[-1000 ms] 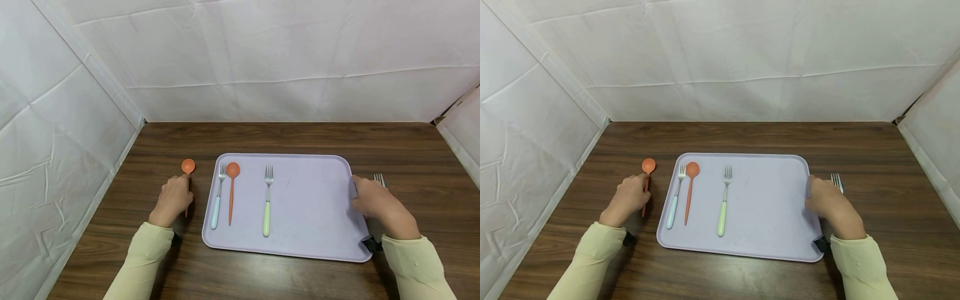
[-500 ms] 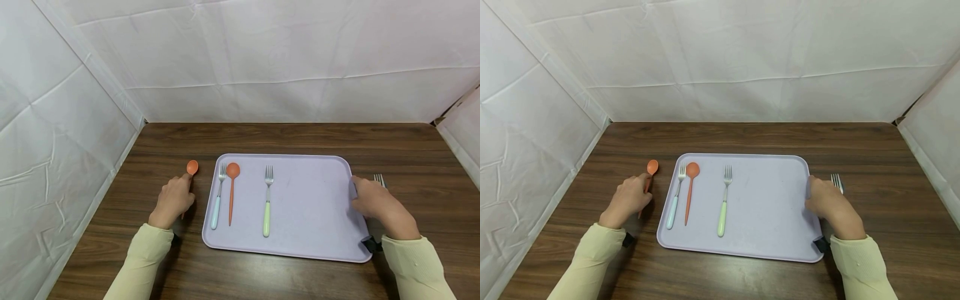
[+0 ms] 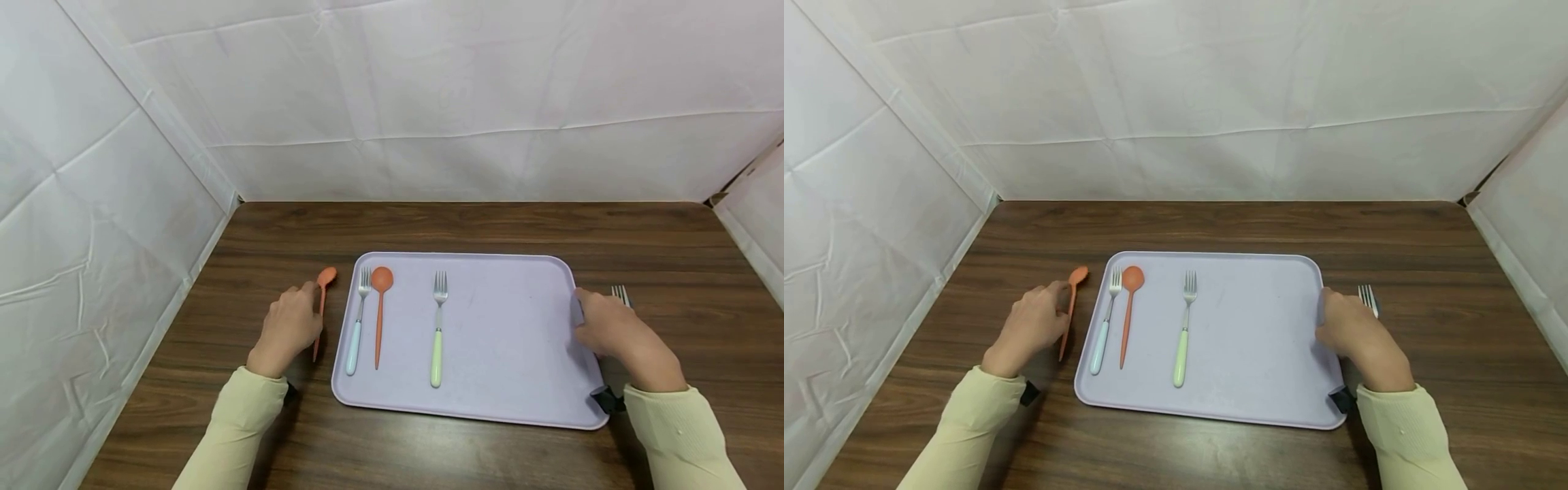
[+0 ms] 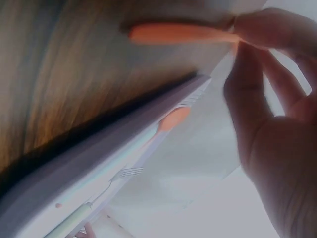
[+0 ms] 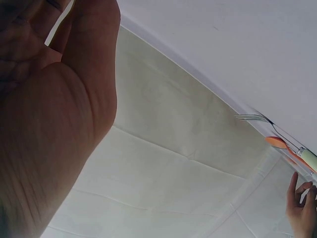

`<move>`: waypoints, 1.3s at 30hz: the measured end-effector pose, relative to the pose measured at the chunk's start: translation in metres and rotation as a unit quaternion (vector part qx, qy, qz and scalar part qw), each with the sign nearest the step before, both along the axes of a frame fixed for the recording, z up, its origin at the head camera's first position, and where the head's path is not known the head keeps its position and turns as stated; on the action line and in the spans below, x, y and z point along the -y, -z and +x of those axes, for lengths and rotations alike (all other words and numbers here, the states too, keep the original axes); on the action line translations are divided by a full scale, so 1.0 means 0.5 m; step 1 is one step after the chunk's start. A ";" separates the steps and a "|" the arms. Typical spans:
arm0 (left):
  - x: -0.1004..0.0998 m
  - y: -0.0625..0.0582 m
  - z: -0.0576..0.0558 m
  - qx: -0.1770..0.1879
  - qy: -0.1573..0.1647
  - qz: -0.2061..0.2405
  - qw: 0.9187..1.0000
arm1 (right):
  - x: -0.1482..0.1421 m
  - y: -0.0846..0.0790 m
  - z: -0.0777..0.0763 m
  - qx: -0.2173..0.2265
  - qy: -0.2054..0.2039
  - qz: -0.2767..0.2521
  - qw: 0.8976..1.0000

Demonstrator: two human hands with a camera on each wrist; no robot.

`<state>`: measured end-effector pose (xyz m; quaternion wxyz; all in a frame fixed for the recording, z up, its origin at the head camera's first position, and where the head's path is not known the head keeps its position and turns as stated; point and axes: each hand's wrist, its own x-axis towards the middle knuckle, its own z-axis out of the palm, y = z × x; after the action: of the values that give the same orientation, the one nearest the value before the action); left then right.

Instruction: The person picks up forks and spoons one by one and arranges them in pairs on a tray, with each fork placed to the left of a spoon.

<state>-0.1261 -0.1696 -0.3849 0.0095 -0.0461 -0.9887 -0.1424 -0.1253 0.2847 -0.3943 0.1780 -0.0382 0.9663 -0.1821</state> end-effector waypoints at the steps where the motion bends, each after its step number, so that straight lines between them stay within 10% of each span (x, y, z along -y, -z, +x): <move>1: -0.002 0.001 -0.001 0.005 -0.001 0.000 1.000 | -0.001 0.001 -0.001 -0.002 -0.002 0.001 1.000; 39: -0.012 0.006 -0.008 0.037 -0.024 0.016 0.999 | 0.000 0.000 0.003 -0.001 0.004 -0.008 1.000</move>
<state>-0.1302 -0.1634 -0.3879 -0.0226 -0.0172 -0.9867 -0.1600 -0.1239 0.2849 -0.3943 0.1764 -0.0363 0.9651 -0.1903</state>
